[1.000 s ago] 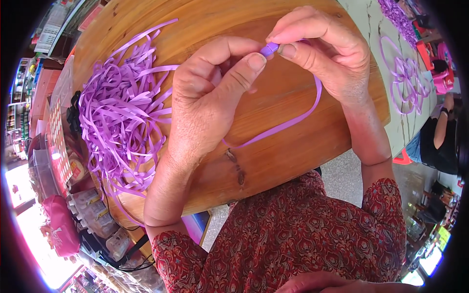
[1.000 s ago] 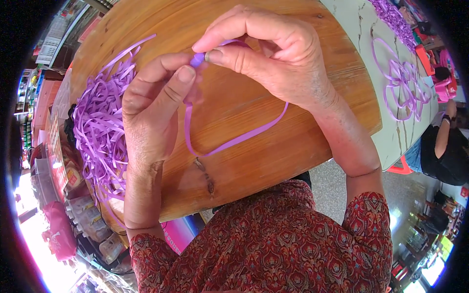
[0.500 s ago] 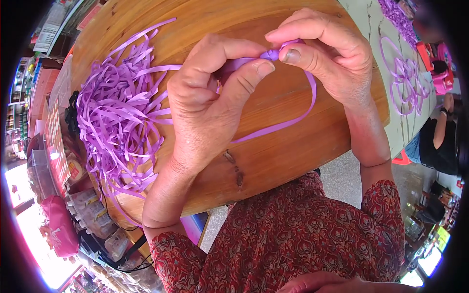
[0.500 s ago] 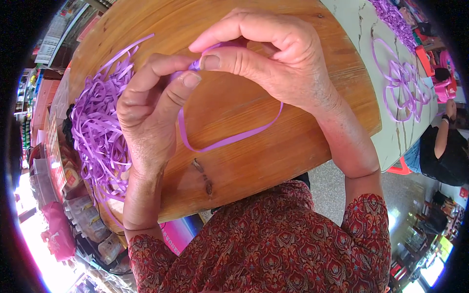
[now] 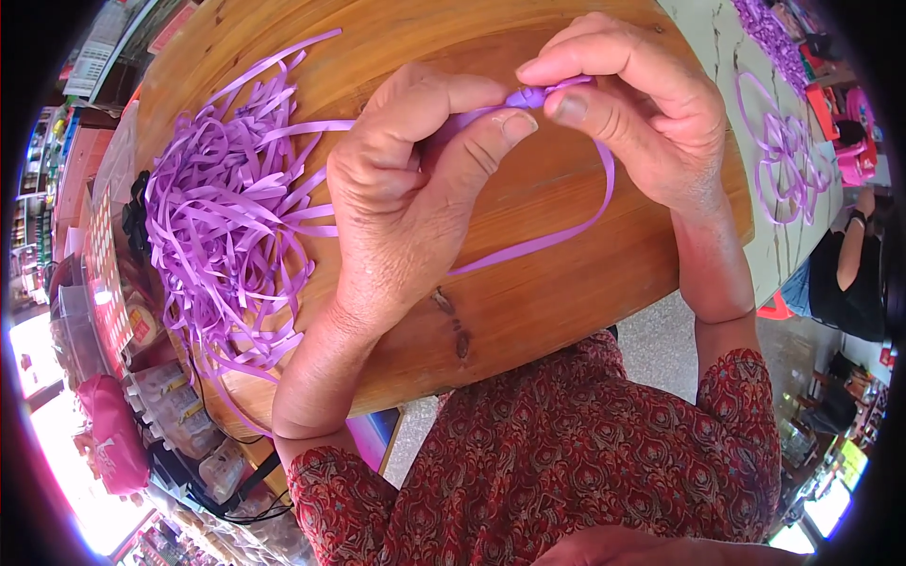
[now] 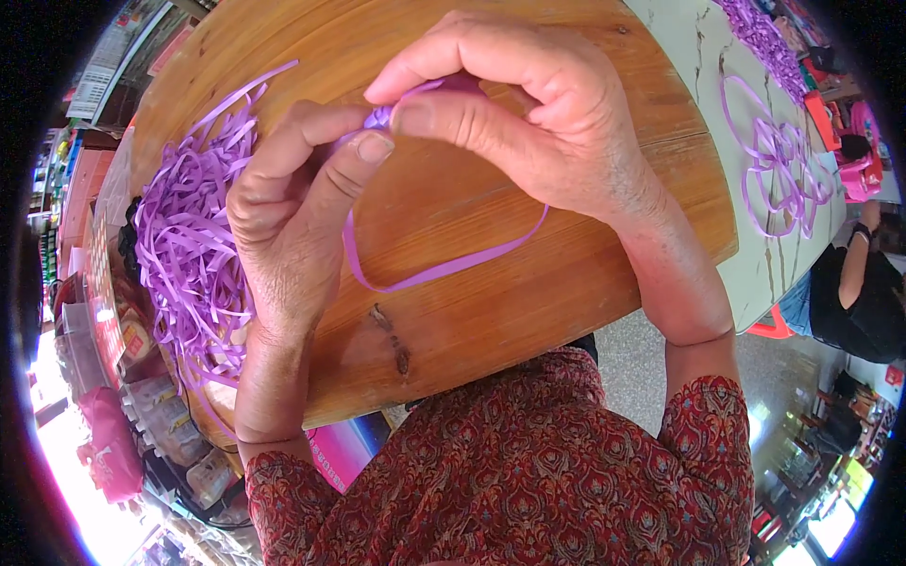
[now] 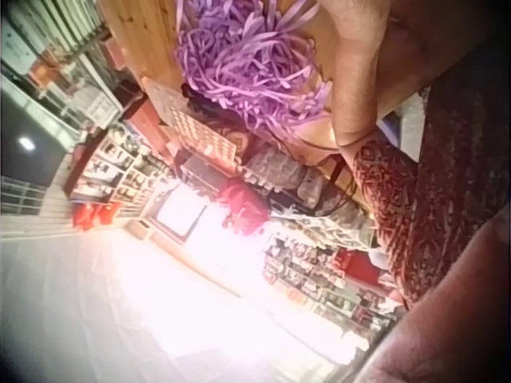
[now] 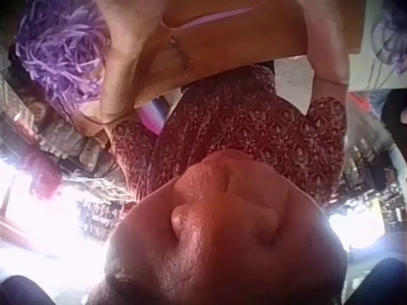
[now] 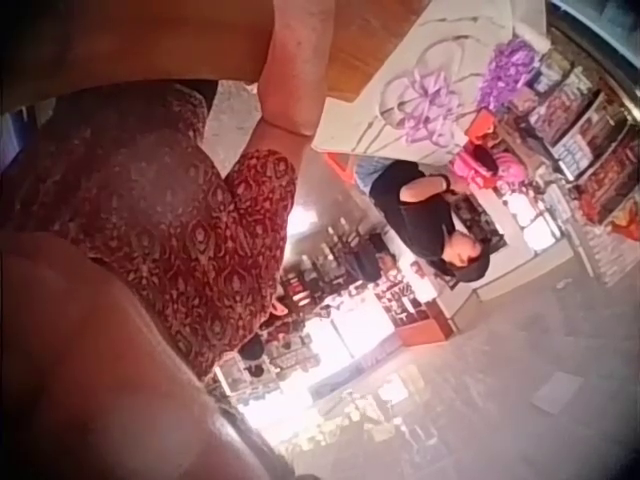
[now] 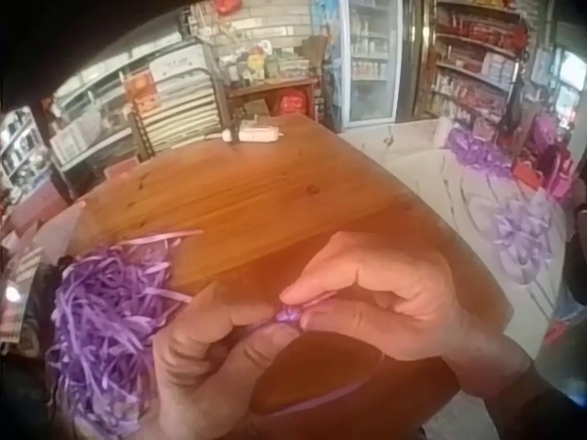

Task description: The person picks up purple ribbons one at a time from a pile on a wooden table and ties a series of knots in each one by hand. They form a small, tight knot at one end and continue tying knots along the length of the ribbon before setting it aside.

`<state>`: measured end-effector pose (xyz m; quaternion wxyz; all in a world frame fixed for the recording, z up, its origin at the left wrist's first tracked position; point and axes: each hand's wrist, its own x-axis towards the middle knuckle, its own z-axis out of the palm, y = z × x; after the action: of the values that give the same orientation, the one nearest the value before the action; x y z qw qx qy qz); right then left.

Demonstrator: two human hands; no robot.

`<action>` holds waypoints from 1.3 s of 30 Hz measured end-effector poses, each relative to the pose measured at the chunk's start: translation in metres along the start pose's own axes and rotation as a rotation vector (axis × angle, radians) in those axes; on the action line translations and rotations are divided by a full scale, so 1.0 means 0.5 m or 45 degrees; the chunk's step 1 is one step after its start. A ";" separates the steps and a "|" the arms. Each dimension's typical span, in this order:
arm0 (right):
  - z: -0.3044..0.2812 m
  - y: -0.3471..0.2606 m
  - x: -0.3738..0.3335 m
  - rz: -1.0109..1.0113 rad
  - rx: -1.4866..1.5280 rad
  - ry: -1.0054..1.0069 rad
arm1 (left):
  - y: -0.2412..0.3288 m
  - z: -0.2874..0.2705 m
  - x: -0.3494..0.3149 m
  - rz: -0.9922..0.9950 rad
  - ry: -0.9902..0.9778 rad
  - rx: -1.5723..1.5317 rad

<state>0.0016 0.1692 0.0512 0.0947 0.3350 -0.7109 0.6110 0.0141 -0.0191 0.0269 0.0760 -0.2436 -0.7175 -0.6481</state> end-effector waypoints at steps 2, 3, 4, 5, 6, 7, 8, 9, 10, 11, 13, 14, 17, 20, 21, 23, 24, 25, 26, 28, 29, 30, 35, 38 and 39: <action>-0.006 0.030 -0.006 -0.103 -0.090 -0.018 | 0.001 0.001 0.001 0.050 -0.008 0.034; -0.008 0.038 -0.007 -0.207 -0.180 -0.036 | 0.002 0.002 0.002 0.100 -0.016 0.069; -0.016 0.033 -0.010 -0.206 -0.184 -0.033 | 0.004 0.001 0.002 0.102 -0.019 0.067; -0.015 0.013 0.002 -0.226 -0.300 -0.118 | 0.003 -0.002 0.001 0.115 -0.050 0.087; -0.015 -0.001 0.009 -0.245 -0.416 -0.203 | 0.003 -0.004 0.001 0.128 -0.080 0.107; -0.015 -0.005 0.010 -0.246 -0.415 -0.203 | 0.001 -0.004 0.001 0.128 -0.080 0.108; -0.015 -0.008 0.010 -0.214 -0.398 -0.204 | -0.002 -0.004 0.002 0.190 -0.093 0.081; -0.015 -0.012 0.010 -0.182 -0.380 -0.205 | -0.005 -0.003 0.002 0.251 -0.106 0.054; -0.020 -0.029 0.014 -0.182 -0.380 -0.205 | -0.008 -0.001 0.003 0.251 -0.107 0.053; -0.029 -0.055 0.019 0.000 -0.314 -0.222 | -0.010 0.001 0.004 0.287 -0.089 0.005; -0.033 -0.065 0.021 0.182 -0.247 -0.238 | -0.010 0.002 0.004 0.322 -0.070 -0.043; -0.033 -0.062 0.020 0.141 -0.227 -0.219 | -0.007 0.003 0.005 0.329 -0.071 -0.007; -0.029 -0.033 0.013 -0.045 -0.269 -0.183 | -0.002 0.003 0.004 0.323 -0.090 0.061; -0.024 -0.056 0.016 -0.020 -0.311 -0.157 | 0.009 0.004 0.000 0.304 -0.079 0.106; -0.023 -0.066 0.018 0.150 -0.294 -0.148 | 0.013 0.005 0.000 0.301 -0.051 0.117; -0.024 -0.044 0.018 -0.014 -0.305 -0.189 | 0.016 0.007 0.001 0.343 -0.046 0.144; -0.025 -0.036 0.017 -0.178 -0.319 -0.227 | 0.016 0.009 0.002 0.388 -0.045 0.169; -0.026 -0.039 0.017 -0.174 -0.320 -0.227 | 0.015 0.008 0.004 0.386 -0.046 0.165; -0.028 -0.043 0.020 -0.165 -0.315 -0.265 | 0.013 0.004 0.006 0.432 -0.078 0.178; -0.032 -0.054 0.027 -0.147 -0.306 -0.343 | 0.011 0.000 0.005 0.475 -0.110 0.190; -0.034 -0.059 0.030 -0.139 -0.302 -0.381 | 0.010 0.000 0.004 0.508 -0.119 0.173; -0.035 -0.061 0.031 -0.132 -0.298 -0.420 | 0.010 0.000 0.003 0.541 -0.128 0.157; -0.026 0.003 0.012 -0.433 0.028 -0.354 | 0.014 -0.005 0.000 0.499 -0.208 0.018; -0.017 -0.006 0.009 -0.433 0.029 -0.289 | 0.004 -0.006 0.003 0.428 -0.269 -0.114; -0.015 -0.011 0.008 -0.434 0.026 -0.266 | 0.002 -0.006 0.005 0.408 -0.299 -0.199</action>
<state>0.0000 0.1747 0.0596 0.1190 0.5131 -0.6438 0.5551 0.0118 -0.0214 0.0291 0.0747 -0.4337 -0.6212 -0.6484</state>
